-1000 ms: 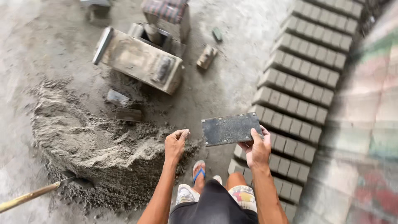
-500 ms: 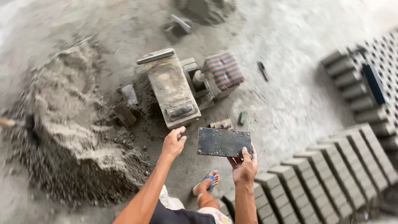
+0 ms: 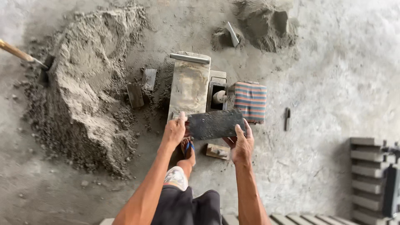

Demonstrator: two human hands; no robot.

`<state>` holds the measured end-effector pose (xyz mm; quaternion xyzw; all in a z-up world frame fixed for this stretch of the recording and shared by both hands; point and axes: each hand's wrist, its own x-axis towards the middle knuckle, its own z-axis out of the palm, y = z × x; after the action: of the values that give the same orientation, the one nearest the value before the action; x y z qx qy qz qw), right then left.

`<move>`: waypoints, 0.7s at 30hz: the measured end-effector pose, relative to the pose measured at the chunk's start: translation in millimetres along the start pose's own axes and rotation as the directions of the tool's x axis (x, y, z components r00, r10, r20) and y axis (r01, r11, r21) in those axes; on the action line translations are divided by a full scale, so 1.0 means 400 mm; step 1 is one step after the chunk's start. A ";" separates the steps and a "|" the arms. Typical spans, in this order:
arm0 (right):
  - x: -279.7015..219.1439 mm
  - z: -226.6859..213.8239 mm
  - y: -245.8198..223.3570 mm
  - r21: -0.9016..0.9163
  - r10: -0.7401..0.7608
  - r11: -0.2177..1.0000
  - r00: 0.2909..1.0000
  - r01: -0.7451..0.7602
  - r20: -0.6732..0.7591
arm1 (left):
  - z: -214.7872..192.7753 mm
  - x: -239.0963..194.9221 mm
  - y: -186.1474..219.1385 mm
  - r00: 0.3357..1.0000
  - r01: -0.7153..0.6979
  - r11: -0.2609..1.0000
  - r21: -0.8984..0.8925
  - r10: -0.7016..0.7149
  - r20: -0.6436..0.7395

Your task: The person scoops wet concrete into a rectangular metal mold, levels the surface with a straight edge, and compacts the mixture by repeatedly striking the mold with a hammer. After removing the excess material, the person lifts the mold, flips it to release the formed brick, and stacks it with others.

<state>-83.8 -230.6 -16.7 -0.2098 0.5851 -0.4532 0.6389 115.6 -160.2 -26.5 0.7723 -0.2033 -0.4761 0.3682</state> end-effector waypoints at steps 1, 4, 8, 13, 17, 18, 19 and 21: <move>0.029 0.031 -0.016 -0.092 0.002 0.996 0.999 0.003 0.053 | -0.012 0.022 0.024 1.000 0.018 1.000 -0.013 -0.018 -0.012; 0.041 0.127 -0.090 -0.398 0.003 0.915 0.984 0.069 0.177 | -0.029 0.063 0.066 0.995 0.092 0.994 -0.053 -0.094 -0.043; 0.219 0.255 -0.141 -0.778 -0.101 0.545 0.946 0.312 0.308 | -0.059 0.174 0.151 0.983 0.082 0.990 -0.113 -0.099 -0.156; 0.442 0.336 -0.160 -0.835 -0.071 0.120 0.843 0.537 0.533 | -0.043 0.321 0.171 0.943 0.128 0.976 -0.174 -0.175 -0.284; 0.656 0.503 -0.136 -0.741 0.023 -0.008 0.741 0.671 0.671 | 0.008 0.480 0.131 0.877 0.160 0.954 -0.252 -0.254 -0.407; 0.667 0.546 -0.148 -0.725 0.055 -0.019 0.725 0.689 0.687 | 0.020 0.502 0.141 0.861 0.175 0.944 -0.280 -0.284 -0.422; 0.687 0.601 -0.159 -0.699 0.121 0.014 0.692 0.715 0.711 | 0.033 0.532 0.156 0.837 0.173 0.927 -0.333 -0.317 -0.445; 0.777 0.685 -0.145 -0.641 0.237 0.034 0.616 0.767 0.751 | 0.066 0.599 0.180 0.778 0.178 0.884 -0.432 -0.395 -0.488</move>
<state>124.3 -587.9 -81.5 -0.8492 0.3677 0.0509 0.3755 206.2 -375.9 -119.1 0.8183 0.1277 -0.3070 0.4689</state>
